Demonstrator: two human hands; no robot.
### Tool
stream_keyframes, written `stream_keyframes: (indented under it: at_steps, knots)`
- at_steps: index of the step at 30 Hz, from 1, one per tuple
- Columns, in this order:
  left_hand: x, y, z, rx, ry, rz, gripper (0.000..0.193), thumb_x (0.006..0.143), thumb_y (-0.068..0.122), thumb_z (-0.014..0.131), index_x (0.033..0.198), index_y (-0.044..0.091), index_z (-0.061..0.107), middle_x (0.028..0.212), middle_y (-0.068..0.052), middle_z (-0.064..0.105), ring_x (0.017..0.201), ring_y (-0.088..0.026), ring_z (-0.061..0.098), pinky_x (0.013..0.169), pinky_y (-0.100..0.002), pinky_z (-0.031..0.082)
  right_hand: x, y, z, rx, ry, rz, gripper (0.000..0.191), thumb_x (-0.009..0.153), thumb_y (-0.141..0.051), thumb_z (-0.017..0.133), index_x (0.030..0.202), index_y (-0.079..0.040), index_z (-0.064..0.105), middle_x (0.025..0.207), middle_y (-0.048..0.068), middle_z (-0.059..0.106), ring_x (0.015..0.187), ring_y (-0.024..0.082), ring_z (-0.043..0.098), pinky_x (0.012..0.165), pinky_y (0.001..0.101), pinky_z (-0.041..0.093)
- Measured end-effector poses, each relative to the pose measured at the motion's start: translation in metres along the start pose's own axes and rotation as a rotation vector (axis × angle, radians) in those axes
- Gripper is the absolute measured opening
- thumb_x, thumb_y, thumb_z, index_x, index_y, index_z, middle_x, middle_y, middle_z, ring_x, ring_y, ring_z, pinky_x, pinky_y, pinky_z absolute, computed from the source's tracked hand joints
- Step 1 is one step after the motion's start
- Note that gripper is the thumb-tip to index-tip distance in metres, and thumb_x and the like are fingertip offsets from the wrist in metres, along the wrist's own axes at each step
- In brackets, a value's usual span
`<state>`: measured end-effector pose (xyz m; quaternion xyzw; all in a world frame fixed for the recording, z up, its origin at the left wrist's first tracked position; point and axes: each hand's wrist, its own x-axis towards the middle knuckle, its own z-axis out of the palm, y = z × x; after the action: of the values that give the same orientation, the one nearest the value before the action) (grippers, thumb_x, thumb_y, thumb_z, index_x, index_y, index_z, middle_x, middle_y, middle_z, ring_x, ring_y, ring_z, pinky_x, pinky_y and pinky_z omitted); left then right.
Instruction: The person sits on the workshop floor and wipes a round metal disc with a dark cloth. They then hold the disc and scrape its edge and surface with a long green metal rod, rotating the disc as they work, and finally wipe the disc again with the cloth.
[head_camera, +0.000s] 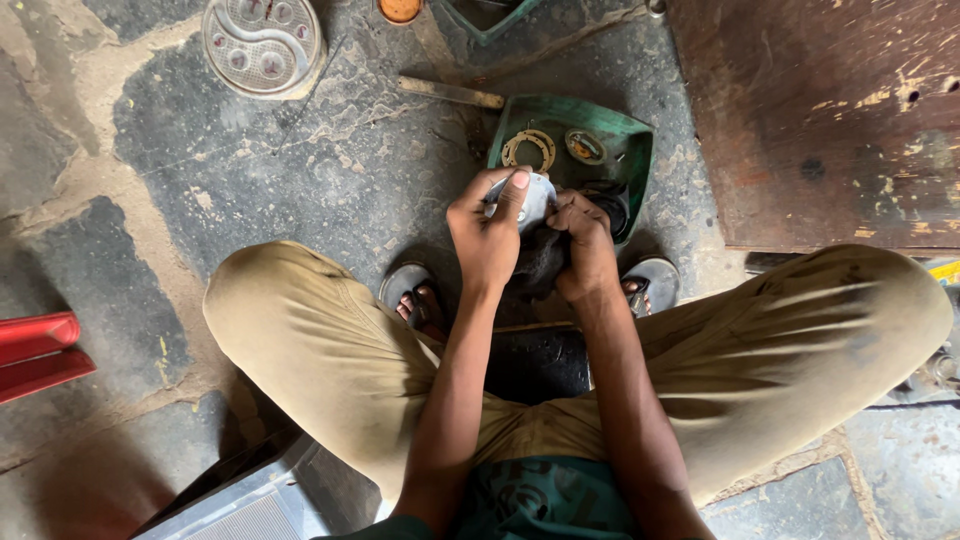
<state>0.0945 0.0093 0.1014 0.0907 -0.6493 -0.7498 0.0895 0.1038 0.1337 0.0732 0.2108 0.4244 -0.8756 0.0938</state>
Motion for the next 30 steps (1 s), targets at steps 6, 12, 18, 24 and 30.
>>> stream_keyframes:
  at_steps: [6, 12, 18, 24, 30]
  knots:
    - [-0.0004, -0.0005, -0.0001, 0.01, -0.006, -0.028, 0.022, 0.1, 0.019, 0.071, 0.109, 0.0, 0.075, 0.095, -0.01, 0.079, 0.085, -0.013, 0.072, 0.076, -0.026, 0.057, -0.0002, -0.0002, -0.0008, 0.006, 0.074, 0.034, 0.006, 0.083, -0.006, 0.062, 0.083, -0.003, 0.067, 0.082, 0.005, 0.066, 0.078, 0.017, 0.061, 0.075, 0.0316, 0.052]
    - [0.0001, -0.0006, -0.0006, -0.019, 0.003, -0.026, 0.022, 0.1, 0.02, 0.071, 0.108, 0.0, 0.076, 0.095, -0.01, 0.079, 0.085, -0.013, 0.071, 0.077, -0.026, 0.057, -0.0001, -0.0003, -0.0001, -0.007, 0.049, 0.013, 0.007, 0.083, -0.004, 0.063, 0.085, -0.003, 0.069, 0.084, 0.005, 0.067, 0.079, 0.016, 0.061, 0.076, 0.0308, 0.052]
    - [-0.0002, 0.0002, -0.0008, 0.03, 0.012, -0.018, 0.021, 0.1, 0.02, 0.071, 0.108, 0.001, 0.076, 0.093, -0.009, 0.079, 0.083, -0.012, 0.071, 0.074, -0.026, 0.055, -0.0007, -0.001, -0.0007, -0.045, 0.001, -0.033, 0.005, 0.085, -0.003, 0.064, 0.086, -0.002, 0.069, 0.085, 0.004, 0.066, 0.08, 0.016, 0.06, 0.078, 0.0306, 0.051]
    - [-0.0003, 0.0028, -0.0011, 0.036, 0.013, -0.016, 0.023, 0.1, 0.022, 0.071, 0.108, 0.001, 0.076, 0.093, -0.009, 0.079, 0.082, -0.012, 0.071, 0.073, -0.025, 0.056, -0.002, -0.0002, -0.0003, -0.005, 0.077, 0.024, 0.006, 0.085, -0.007, 0.063, 0.085, -0.003, 0.068, 0.084, 0.003, 0.067, 0.081, 0.016, 0.062, 0.078, 0.0311, 0.052]
    - [0.0004, 0.0047, -0.0027, 0.042, 0.03, -0.02, 0.024, 0.1, 0.024, 0.07, 0.108, 0.002, 0.076, 0.095, -0.009, 0.08, 0.084, -0.013, 0.073, 0.074, -0.026, 0.058, -0.0042, -0.0064, 0.0053, -0.065, 0.02, -0.028, 0.014, 0.084, -0.003, 0.063, 0.093, 0.001, 0.073, 0.087, 0.005, 0.068, 0.083, 0.016, 0.061, 0.08, 0.03, 0.05]
